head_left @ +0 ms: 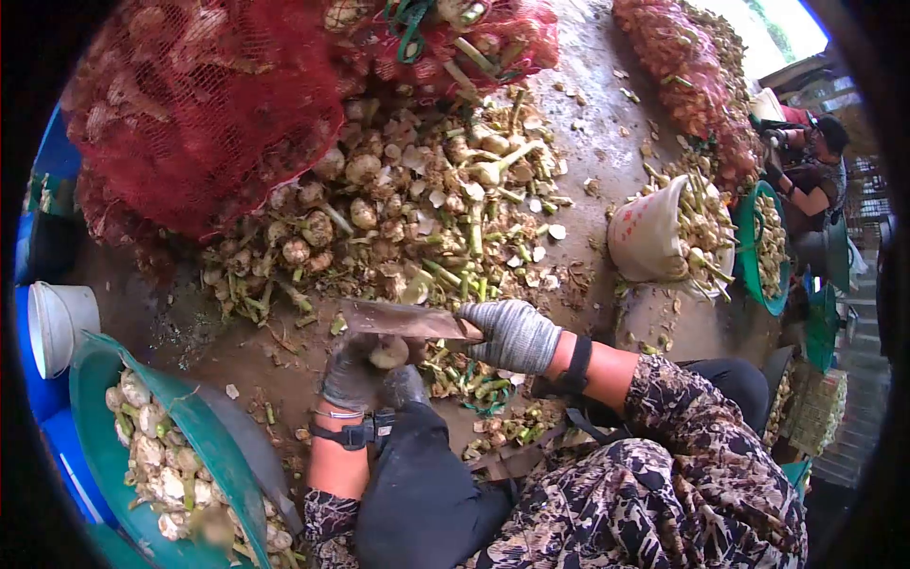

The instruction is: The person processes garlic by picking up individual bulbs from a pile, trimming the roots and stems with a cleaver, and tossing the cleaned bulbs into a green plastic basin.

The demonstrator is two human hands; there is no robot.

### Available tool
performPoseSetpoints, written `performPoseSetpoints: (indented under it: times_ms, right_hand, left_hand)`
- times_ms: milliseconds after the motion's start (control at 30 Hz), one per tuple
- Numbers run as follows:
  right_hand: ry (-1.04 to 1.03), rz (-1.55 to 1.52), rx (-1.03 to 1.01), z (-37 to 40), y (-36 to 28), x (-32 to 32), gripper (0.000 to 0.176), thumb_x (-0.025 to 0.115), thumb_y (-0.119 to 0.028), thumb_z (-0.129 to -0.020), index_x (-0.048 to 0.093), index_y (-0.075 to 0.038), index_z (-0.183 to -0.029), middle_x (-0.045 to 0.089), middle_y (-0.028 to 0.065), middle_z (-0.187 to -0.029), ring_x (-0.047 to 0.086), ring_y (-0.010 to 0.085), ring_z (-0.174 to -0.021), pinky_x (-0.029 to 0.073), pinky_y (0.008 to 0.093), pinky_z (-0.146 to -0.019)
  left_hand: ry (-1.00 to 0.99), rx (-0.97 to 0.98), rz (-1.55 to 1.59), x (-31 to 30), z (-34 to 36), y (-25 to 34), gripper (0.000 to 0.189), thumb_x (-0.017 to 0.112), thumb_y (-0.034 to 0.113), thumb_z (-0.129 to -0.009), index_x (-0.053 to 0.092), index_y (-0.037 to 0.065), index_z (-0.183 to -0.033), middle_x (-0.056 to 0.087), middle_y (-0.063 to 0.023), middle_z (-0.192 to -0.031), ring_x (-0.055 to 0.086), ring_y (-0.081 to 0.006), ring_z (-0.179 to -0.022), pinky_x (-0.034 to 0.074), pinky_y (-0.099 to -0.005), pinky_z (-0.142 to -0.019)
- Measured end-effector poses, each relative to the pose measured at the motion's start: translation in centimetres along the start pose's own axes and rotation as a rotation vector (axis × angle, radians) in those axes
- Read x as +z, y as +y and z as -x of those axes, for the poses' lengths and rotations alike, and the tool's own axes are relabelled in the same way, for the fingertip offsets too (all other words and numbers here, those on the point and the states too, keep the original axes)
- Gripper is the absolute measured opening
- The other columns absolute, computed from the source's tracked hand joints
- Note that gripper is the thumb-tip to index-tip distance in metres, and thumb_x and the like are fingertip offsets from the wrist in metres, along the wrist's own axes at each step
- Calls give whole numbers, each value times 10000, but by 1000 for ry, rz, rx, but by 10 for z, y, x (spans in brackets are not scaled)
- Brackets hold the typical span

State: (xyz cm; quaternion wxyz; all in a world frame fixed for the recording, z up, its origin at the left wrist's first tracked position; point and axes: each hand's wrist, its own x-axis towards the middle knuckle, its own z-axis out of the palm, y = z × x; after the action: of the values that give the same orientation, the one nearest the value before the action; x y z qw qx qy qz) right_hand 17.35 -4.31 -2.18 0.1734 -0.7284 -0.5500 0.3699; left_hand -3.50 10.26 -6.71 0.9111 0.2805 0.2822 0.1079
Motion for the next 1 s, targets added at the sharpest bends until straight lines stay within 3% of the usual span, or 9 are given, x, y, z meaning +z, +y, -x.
performPoseSetpoints:
  times_ms: [133, 333, 467, 533, 600, 667, 800, 900, 1000]
  right_hand:
    - [24, 29, 10, 7, 0, 0, 285, 706, -294, -804, 585, -106, -981, 638, 165, -797, 633, 393, -767, 502, 455, -670]
    - [107, -28, -115, 22, -40, -19, 282, 734, -252, -766, 603, -122, -979, 627, 136, -781, 635, 363, -761, 508, 420, -667]
    - [43, -38, 8, 12, 6, 5, 272, 706, -235, -769, 615, -126, -1001, 654, 145, -798, 656, 362, -765, 516, 435, -677]
    - [58, 116, 259, 11, 36, 6, 268, 697, -278, -810, 626, -96, -994, 647, 185, -785, 665, 355, -771, 519, 439, -697]
    - [136, -138, 211, 16, 30, 6, 323, 699, -336, -833, 633, -83, -1022, 661, 192, -816, 665, 363, -784, 524, 432, -721]
    - [143, -297, 311, 19, -8, -1, 476, 757, -436, -805, 618, -68, -1072, 673, 169, -832, 678, 313, -813, 516, 404, -751]
    - [86, -512, 126, -12, -53, -3, 471, 769, -412, -810, 608, -44, -1057, 654, 108, -843, 618, 167, -811, 500, 354, -749]
    - [142, -907, 249, -22, -20, 13, 383, 700, -427, -870, 585, -62, -889, 590, 41, -697, 546, 145, -581, 475, 317, -555]
    - [-23, -1314, 599, -15, -8, 28, 400, 658, -544, -870, 574, -153, -849, 518, -8, -589, 446, 117, -406, 330, 274, -363]
  left_hand:
    - [-145, 35, -265, 38, 4, 19, 472, 728, 389, -826, 664, 5, -1093, 680, -79, -1062, 642, -162, -915, 524, -333, -815]
    - [-149, 242, -798, -99, -26, -81, 318, 558, 223, -981, 580, 14, -1218, 622, -81, -1179, 596, -188, -1020, 487, -333, -918]
    - [-135, 263, -1198, 9, 13, -7, 283, 596, 212, -948, 620, 48, -1177, 644, -79, -1164, 599, -170, -1055, 487, -321, -917]
    - [42, -150, -526, 36, 22, 3, 300, 646, 206, -916, 642, 52, -1174, 665, -145, -1114, 636, -250, -1028, 507, -342, -882]
    - [-92, 93, -831, 35, 24, 8, 316, 657, 193, -904, 636, 33, -1177, 675, -144, -1096, 645, -255, -1008, 509, -347, -877]
    - [-124, -5, -919, 36, 23, 11, 369, 634, 178, -933, 573, 20, -1261, 670, -96, -1098, 614, -124, -976, 513, -278, -843]
    - [-205, -260, -512, 34, 18, 11, 604, 673, 282, -871, 421, 65, -1375, 628, -73, -1086, 621, -209, -864, 503, -366, -776]
    - [-154, 243, -324, 25, 17, -5, 1034, 810, 471, -738, 223, 111, -1509, 544, -124, -1272, 595, -203, -997, 529, -320, -799]
    - [-75, 440, -587, 20, 8, -14, 975, 752, 516, -787, 228, 129, -1511, 455, -129, -1405, 533, -237, -1192, 469, -378, -983]
